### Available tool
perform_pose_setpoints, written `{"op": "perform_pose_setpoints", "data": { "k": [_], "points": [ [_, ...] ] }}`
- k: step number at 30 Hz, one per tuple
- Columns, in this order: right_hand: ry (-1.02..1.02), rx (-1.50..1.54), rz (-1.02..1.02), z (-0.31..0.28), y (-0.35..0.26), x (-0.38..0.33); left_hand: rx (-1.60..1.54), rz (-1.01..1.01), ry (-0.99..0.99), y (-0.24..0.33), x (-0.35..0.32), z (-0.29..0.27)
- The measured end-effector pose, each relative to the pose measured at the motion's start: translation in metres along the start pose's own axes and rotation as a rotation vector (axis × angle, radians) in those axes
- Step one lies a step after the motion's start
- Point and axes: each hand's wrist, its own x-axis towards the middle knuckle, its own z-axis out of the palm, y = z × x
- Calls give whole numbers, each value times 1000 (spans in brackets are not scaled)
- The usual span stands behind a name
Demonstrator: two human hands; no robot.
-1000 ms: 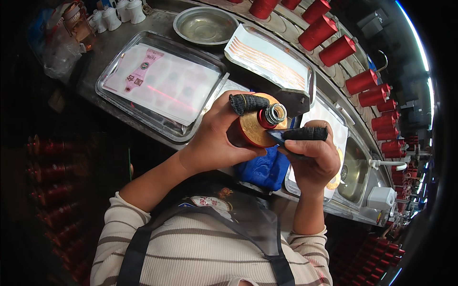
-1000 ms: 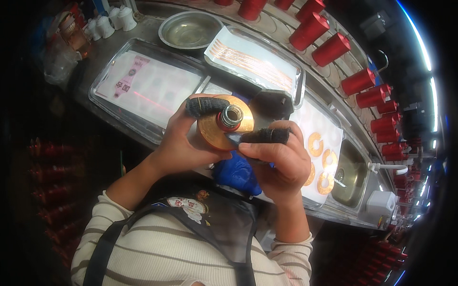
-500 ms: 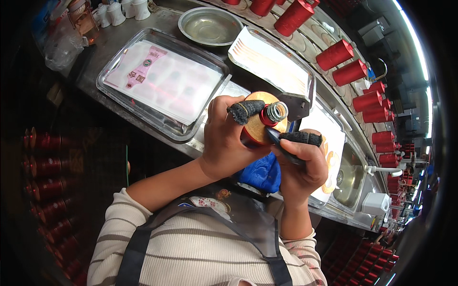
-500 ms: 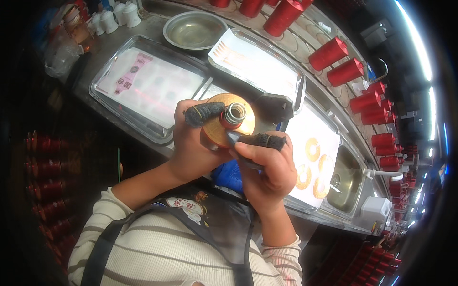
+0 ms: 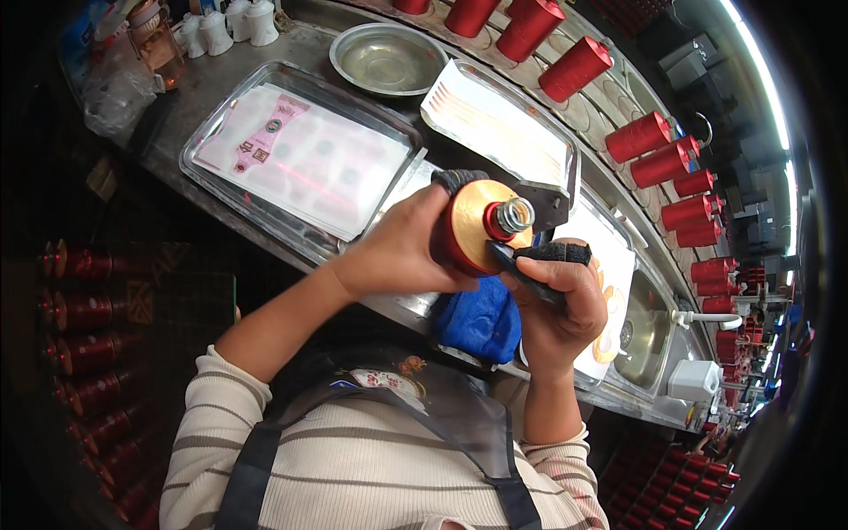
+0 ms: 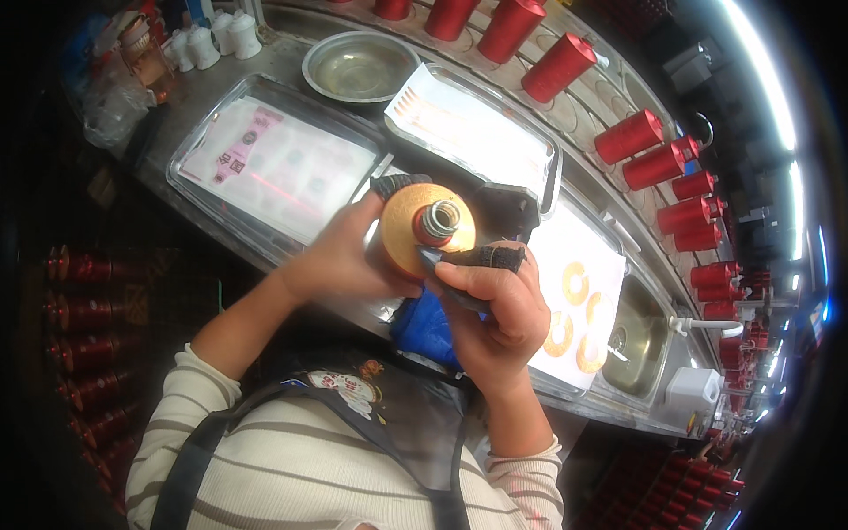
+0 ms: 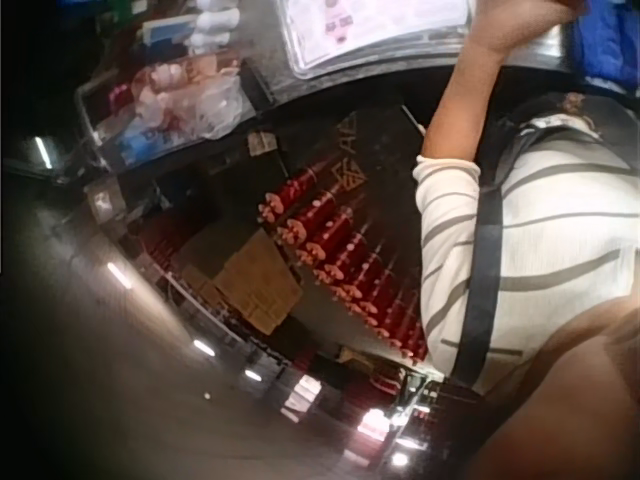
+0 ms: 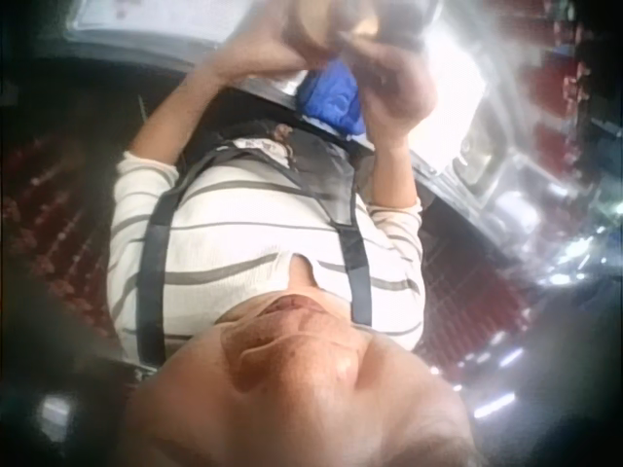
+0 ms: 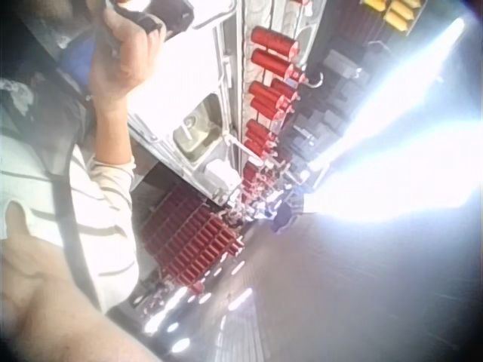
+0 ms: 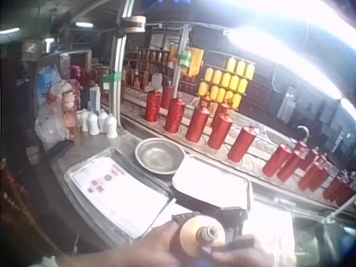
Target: The person applies gold circular labels to the necks of red cylindrical containers. They pick up a container, place a label on the neck, smooth it down with a cloth, and then place the container on a nearby shelf. This process is repeated for multiple containers.
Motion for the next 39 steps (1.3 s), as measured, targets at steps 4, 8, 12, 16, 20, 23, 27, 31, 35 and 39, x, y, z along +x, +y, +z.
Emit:
{"op": "perform_pose_setpoints", "data": {
  "k": [4,8,12,16,20,23,27,31,35,39],
  "points": [
    [-6,-6,-13,3,-3,-2,211,219,412,-19,-17,48],
    [22,13,14,6,-3,-15,-146,118,167,-23,-18,25],
    [7,-77,-19,8,-9,-13,237,301,411,-27,-19,57],
    [29,-20,25,9,-7,-16,-31,260,344,-37,-18,47],
    [37,-66,-2,12,-8,-20,-78,183,171,-36,-10,40],
    [32,-52,-4,12,-7,-19,174,337,519,-34,-19,65],
    [9,-48,-25,10,-8,-21,-195,301,291,-43,-12,48],
    [27,-64,-43,14,-8,-22,-107,275,174,-40,-12,33],
    [31,-53,-53,15,-9,-23,-141,394,302,-57,-16,53],
    [42,-70,-40,14,-9,-23,40,613,356,-61,-20,33]
  ]
}}
